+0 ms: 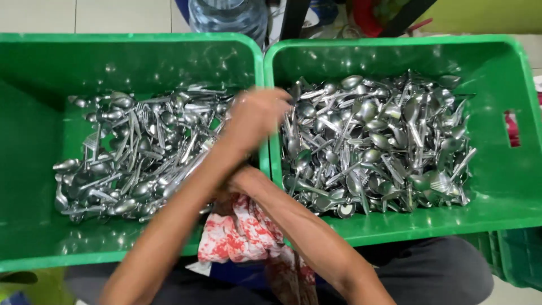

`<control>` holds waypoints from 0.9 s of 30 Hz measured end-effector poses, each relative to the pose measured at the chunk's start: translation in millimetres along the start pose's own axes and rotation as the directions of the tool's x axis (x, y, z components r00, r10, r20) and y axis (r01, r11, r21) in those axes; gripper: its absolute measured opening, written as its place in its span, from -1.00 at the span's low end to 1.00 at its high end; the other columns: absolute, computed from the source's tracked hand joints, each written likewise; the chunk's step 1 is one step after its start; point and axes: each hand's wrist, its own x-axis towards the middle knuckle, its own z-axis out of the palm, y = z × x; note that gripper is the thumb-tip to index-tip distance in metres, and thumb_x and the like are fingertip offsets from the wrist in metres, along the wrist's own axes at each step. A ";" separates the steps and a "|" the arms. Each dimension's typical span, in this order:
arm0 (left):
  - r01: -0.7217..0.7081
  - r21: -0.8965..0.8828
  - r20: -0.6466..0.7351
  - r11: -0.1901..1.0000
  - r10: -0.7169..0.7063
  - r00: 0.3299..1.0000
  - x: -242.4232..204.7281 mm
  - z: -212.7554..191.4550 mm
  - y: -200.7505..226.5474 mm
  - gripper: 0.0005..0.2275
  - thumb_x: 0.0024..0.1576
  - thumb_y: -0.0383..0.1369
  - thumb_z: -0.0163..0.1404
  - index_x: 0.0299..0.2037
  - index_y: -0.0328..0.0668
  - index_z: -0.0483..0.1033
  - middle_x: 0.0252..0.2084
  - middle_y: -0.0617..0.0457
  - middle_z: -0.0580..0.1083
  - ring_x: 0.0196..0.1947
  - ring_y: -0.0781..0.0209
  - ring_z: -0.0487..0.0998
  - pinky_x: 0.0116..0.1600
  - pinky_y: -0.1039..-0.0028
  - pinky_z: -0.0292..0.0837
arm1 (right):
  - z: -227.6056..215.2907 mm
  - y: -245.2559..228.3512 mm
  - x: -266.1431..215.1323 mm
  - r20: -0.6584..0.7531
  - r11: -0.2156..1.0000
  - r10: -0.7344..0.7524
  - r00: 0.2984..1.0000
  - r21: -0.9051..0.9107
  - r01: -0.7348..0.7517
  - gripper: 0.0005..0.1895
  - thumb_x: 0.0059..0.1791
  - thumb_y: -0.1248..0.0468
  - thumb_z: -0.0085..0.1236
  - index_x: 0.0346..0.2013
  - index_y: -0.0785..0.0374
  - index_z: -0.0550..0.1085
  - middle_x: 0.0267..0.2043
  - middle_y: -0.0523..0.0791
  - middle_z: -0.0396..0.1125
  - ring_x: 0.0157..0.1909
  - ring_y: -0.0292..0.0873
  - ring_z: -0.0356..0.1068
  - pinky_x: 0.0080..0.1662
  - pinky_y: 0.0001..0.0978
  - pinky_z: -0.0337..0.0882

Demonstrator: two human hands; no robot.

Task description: Wiping and sorting metal spoons and forks from one bin to another using a cloth.

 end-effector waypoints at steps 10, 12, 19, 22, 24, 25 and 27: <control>0.525 0.337 -0.070 0.782 -0.535 0.842 -111.9 -10.0 -211.9 -0.87 0.21 -0.35 0.06 -0.09 0.02 0.61 -0.23 -0.01 0.59 -0.16 -0.18 0.63 -0.08 0.01 0.55 | -51.5 -36.1 -47.3 0.210 0.994 -0.100 0.973 0.060 0.090 -0.64 -0.15 0.05 0.06 -0.17 0.04 0.64 -0.14 -0.02 0.54 -0.02 0.10 0.55 -0.10 0.03 0.57; 0.445 0.523 0.033 0.727 -0.540 0.841 -122.7 30.5 -238.3 -0.88 0.16 -0.27 0.08 -0.13 0.09 0.62 -0.25 0.01 0.55 -0.19 -0.14 0.63 -0.11 0.04 0.59 | -47.3 -34.0 -49.8 0.222 0.993 -0.108 0.969 0.061 0.096 -0.64 -0.16 0.04 0.08 -0.19 0.06 0.64 -0.14 0.00 0.54 -0.02 0.12 0.55 -0.12 0.04 0.57; -0.002 0.590 0.324 0.807 -0.235 0.916 -104.6 44.2 -199.7 -0.78 0.17 -0.42 -0.05 -0.10 0.06 0.65 -0.04 0.00 0.38 0.10 0.00 0.41 0.06 0.24 0.54 | -97.9 -48.0 -69.3 0.273 0.998 -0.049 0.961 0.060 0.033 -0.59 -0.08 0.11 0.00 0.00 0.12 0.58 0.03 0.05 0.50 0.14 0.12 0.48 0.05 0.01 0.53; -0.087 0.626 0.342 0.775 -0.173 0.924 -108.6 75.2 -220.9 -0.79 0.19 -0.42 -0.07 -0.07 0.06 0.61 -0.02 0.00 0.38 0.13 0.03 0.38 0.05 0.29 0.50 | -85.6 -43.8 -61.9 0.258 0.998 -0.049 0.965 0.060 0.035 -0.60 -0.07 0.10 -0.01 -0.02 0.11 0.59 0.02 0.05 0.50 0.13 0.12 0.49 0.04 0.00 0.54; -0.108 0.670 0.314 0.734 -0.149 0.938 -108.2 67.0 -224.1 -0.79 0.20 -0.41 -0.07 -0.04 0.09 0.59 -0.01 0.00 0.38 0.12 0.03 0.38 0.05 0.30 0.46 | -76.0 -40.1 -54.3 0.239 0.998 -0.055 0.969 0.054 0.043 -0.62 -0.08 0.08 0.03 -0.07 0.11 0.61 -0.01 0.05 0.51 0.11 0.13 0.50 0.02 0.01 0.55; -0.052 0.627 0.311 0.777 -0.188 0.932 -106.5 48.5 -211.6 -0.76 0.21 -0.45 -0.08 0.03 0.01 0.54 0.02 -0.04 0.40 0.15 0.00 0.40 0.10 0.26 0.47 | -70.3 -38.4 -53.8 0.234 0.997 -0.051 0.971 0.066 0.036 -0.61 -0.08 0.07 0.04 -0.06 0.12 0.61 0.00 0.05 0.51 0.11 0.14 0.50 0.02 0.03 0.54; -0.001 0.586 0.312 0.811 -0.224 0.923 -104.4 15.8 -186.3 -0.73 0.22 -0.49 -0.09 0.11 -0.07 0.49 0.06 -0.08 0.41 0.17 -0.03 0.43 0.14 0.22 0.49 | -56.2 -33.5 -50.6 0.222 0.996 -0.048 0.974 0.083 0.030 -0.60 -0.09 0.07 0.06 -0.05 0.14 0.61 0.00 0.05 0.51 0.11 0.14 0.50 0.02 0.06 0.54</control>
